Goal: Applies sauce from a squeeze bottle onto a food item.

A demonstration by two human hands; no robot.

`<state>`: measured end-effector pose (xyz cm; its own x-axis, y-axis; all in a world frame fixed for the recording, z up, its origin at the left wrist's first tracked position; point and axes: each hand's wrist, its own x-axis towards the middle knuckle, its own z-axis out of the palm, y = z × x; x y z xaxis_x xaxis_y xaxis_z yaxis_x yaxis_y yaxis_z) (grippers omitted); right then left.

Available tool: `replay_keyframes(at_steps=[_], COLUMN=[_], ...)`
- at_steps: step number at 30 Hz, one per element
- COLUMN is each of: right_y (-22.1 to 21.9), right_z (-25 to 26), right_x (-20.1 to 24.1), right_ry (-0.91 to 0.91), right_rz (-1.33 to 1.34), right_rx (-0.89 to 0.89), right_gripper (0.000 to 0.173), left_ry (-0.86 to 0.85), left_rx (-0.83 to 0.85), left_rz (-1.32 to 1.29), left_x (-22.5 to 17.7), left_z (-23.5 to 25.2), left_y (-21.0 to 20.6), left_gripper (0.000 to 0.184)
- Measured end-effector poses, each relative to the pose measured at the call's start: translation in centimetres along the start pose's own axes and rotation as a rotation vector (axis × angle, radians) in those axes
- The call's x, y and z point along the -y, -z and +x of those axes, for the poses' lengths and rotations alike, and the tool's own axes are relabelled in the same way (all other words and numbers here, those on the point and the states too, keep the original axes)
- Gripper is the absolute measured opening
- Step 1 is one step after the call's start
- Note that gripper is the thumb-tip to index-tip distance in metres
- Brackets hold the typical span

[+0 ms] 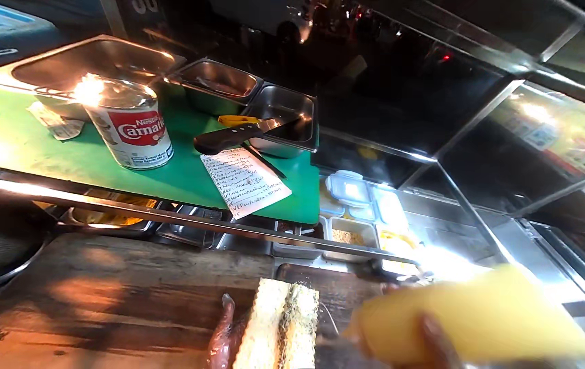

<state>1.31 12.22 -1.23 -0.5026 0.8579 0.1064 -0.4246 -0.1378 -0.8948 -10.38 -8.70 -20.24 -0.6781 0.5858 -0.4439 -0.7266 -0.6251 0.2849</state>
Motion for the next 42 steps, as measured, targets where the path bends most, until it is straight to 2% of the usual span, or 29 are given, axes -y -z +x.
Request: replay_keyframes(at_steps=[3, 7, 9, 11, 15, 17, 20, 21, 25, 27, 29, 32, 34, 36, 37, 38, 39, 40, 42], right_y=[1.0, -0.2, 0.4, 1.1, -0.6, -1.1, -0.5, -1.0, -3.5, -2.4, -0.5, 2.6, 5.3, 7.5, 8.5, 9.3, 10.1, 10.7, 11.8], right_z=[-1.9, 1.5, 0.2, -1.5, 1.1, 0.9, -1.3, -1.2, 1.7, -0.1, -2.5, -4.7, -5.8, -6.4, -6.5, -6.5, -6.5, -6.6, -6.5], right_x=[0.3, -0.9, 0.0, 0.1, -1.2, -0.5, -0.5, -0.9, -3.6, -4.5, -5.6, -6.4, -6.4, -5.7, -5.4, -5.0, -4.6, -4.2, -3.1], right_ry=[-0.010, 0.067, -0.011, -0.063, 0.017, -0.013, -0.064, -0.059, -0.002, -0.133, -0.324, -0.524, -0.576, -0.575, -0.566, -0.558, -0.562, -0.571, -0.589], right_rz=[0.001, -0.039, -0.026, -0.027, -0.038, -0.003, -0.021, -0.053, -0.039, 0.006, 0.166, 0.337, 0.463, 0.527, 0.541, 0.540, 0.544, 0.552, 0.572], right_rx=[0.075, -0.030, 0.029, 0.091, -0.004, 0.055, 0.241, 0.225, -0.115, -0.197, -0.331, -0.428, -0.385, -0.361, -0.353, -0.352, -0.349, -0.353, -0.339], right_gripper=[0.033, 0.043, 0.036, 0.036, 0.044, 0.039, 0.035, 0.037, 0.051, 0.045, 0.036, 0.042, 0.047, 0.045, 0.043, 0.041, 0.041, 0.041, 0.041], left_ry=[-0.017, -0.014, -0.020, -0.011, 0.007, 0.007, 0.001, 0.009, -0.017, -0.034, -0.065, -0.112, -0.160, -0.258, -0.258, -0.226, -0.189, -0.158, -0.148], left_rx=[0.006, 0.044, 0.039, 0.024, 0.016, 0.028, 0.035, 0.040, 0.063, -0.001, -0.066, -0.051, 0.070, 0.131, 0.159, 0.168, 0.143, 0.102, 0.047], left_rz=[-0.007, -0.005, -0.011, -0.026, 0.002, -0.001, 0.007, 0.001, 0.029, 0.071, 0.120, 0.252, 0.524, 1.120, 1.542, 1.997, 2.345, 2.561, 2.715], left_x=[0.0, -0.1, -0.1, -0.1, -0.3, -0.3, -0.3, -0.3, -0.2, -0.1, -0.2, -0.5, 0.3, 2.3, 3.4, 5.0, 6.8, 8.3, 9.7], left_z=[0.0, 0.3, 0.2, 0.2, 0.2, 0.1, 0.2, 0.2, 0.5, 0.5, 0.4, -0.7, -2.1, -2.7, -2.8, -1.9, -0.6, 0.4, 1.4], left_y=[0.0, 0.3, 0.3, 0.0, -0.4, -0.3, -0.1, -0.3, 0.5, 0.6, 0.0, -3.2, -6.5, -9.5, -11.3, -12.5, -12.8, -12.6, -12.0], left_gripper=[0.070, 0.069, 0.068, 0.070, 0.073, 0.073, 0.074, 0.074, 0.072, 0.069, 0.064, 0.066, 0.063, 0.048, 0.055, 0.070, 0.083, 0.090, 0.096])
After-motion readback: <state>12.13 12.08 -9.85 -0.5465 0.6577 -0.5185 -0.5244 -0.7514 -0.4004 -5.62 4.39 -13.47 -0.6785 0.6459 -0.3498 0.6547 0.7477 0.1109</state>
